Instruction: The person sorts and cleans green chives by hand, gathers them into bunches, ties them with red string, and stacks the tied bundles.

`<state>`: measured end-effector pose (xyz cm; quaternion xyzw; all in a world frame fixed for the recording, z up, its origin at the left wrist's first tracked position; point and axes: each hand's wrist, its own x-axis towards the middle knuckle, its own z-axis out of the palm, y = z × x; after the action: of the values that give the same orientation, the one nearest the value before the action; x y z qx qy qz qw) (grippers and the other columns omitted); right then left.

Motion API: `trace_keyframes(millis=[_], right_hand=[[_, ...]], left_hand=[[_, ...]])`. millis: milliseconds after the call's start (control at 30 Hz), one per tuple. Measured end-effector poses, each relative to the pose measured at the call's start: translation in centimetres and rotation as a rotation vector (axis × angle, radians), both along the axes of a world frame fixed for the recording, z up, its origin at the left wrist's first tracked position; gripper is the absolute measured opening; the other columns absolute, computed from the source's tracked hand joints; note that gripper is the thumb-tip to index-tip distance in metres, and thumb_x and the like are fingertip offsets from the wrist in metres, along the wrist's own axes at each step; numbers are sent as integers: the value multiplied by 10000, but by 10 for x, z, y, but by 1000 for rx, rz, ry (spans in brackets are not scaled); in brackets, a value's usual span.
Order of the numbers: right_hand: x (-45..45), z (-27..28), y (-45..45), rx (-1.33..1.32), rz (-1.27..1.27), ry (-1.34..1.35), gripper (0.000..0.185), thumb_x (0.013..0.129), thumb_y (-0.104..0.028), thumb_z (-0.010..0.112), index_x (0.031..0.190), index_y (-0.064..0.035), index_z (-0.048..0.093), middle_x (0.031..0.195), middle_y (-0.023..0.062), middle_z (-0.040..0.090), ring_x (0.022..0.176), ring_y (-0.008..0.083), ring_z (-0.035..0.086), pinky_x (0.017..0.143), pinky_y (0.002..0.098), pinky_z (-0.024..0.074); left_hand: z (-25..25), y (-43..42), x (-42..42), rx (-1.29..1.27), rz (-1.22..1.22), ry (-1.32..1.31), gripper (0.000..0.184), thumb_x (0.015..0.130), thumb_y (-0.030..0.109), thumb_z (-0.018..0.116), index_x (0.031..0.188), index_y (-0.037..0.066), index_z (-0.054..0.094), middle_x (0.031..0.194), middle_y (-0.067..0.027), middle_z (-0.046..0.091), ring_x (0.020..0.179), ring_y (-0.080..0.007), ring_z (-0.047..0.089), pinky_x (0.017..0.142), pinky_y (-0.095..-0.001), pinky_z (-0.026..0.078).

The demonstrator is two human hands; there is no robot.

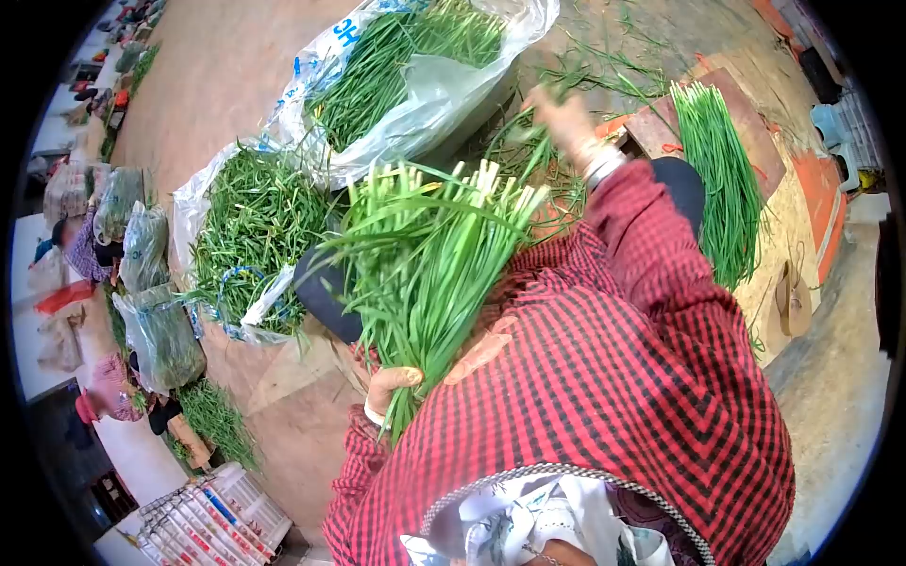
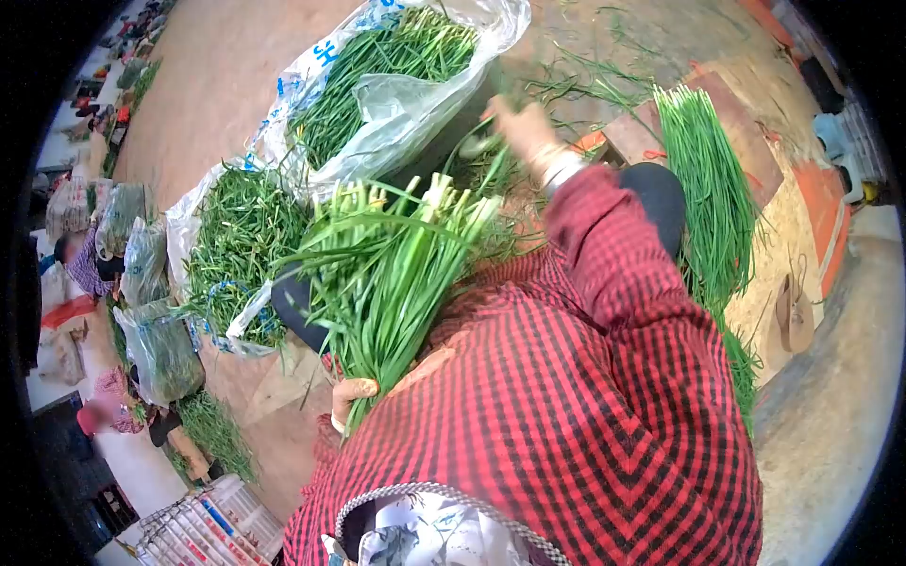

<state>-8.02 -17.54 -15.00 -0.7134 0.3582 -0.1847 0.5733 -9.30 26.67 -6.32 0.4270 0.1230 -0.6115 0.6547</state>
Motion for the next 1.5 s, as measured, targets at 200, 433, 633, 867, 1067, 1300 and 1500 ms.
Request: trace_keyframes(millis=[200, 433, 633, 867, 1067, 1300, 1500], right_hand=[[-58, 9, -107, 3, 114, 437, 437, 868, -434, 669, 1016, -24, 690, 1065, 138, 641, 957, 207, 621, 766, 356, 515], [-68, 51, 57, 331, 734, 229, 706, 864, -487, 655, 1330, 20, 499, 1096, 195, 651, 984, 227, 635, 786, 328, 547], [-39, 64, 94, 447, 509, -9, 244, 969, -279, 548, 933, -53, 632, 651, -13, 572, 537, 48, 526, 467, 219, 429], [-34, 65, 26, -609, 476, -66, 468, 881, -371, 626, 1162, 3, 618, 1150, 209, 596, 1114, 300, 553, 980, 376, 430], [-8, 92, 113, -948, 875, 83, 1067, 709, -753, 601, 1299, 119, 435, 1355, 296, 463, 1356, 418, 353, 1138, 488, 245], [11, 69, 141, -367, 1087, 283, 518, 840, -456, 620, 1118, -22, 565, 1031, 219, 642, 1009, 383, 617, 916, 462, 465], [13, 28, 80, 143, 503, 87, 230, 911, -259, 573, 983, -55, 654, 758, 68, 620, 575, 191, 581, 560, 332, 489]], left_hand=[[-15, 22, 2, -205, 185, -48, 646, 703, 140, 673, 1277, -81, 477, 1043, -208, 637, 658, -141, 590, 440, -214, 425], [-16, -1, 15, -289, 134, 14, 687, 703, 126, 668, 1314, -89, 439, 1110, -232, 615, 635, -139, 566, 453, -220, 426], [-7, 0, 13, -246, 128, -12, 692, 701, 120, 667, 1318, -93, 437, 1159, -254, 608, 646, -150, 590, 471, -224, 445], [1, 8, 16, -85, 73, -24, 616, 746, 116, 652, 1300, -88, 475, 1063, -173, 642, 702, -147, 597, 579, -230, 452], [9, -4, 12, 268, -37, -196, 289, 797, 70, 661, 1057, -54, 637, 886, -83, 669, 749, -162, 600, 678, -280, 466], [-2, -4, 19, 206, -171, -237, 447, 762, -47, 679, 1202, -30, 599, 1147, -122, 666, 1003, -230, 643, 896, -375, 504], [5, -2, 20, 282, -189, -200, 431, 732, -85, 645, 1158, -20, 627, 1074, -106, 687, 955, -195, 644, 885, -345, 505]])
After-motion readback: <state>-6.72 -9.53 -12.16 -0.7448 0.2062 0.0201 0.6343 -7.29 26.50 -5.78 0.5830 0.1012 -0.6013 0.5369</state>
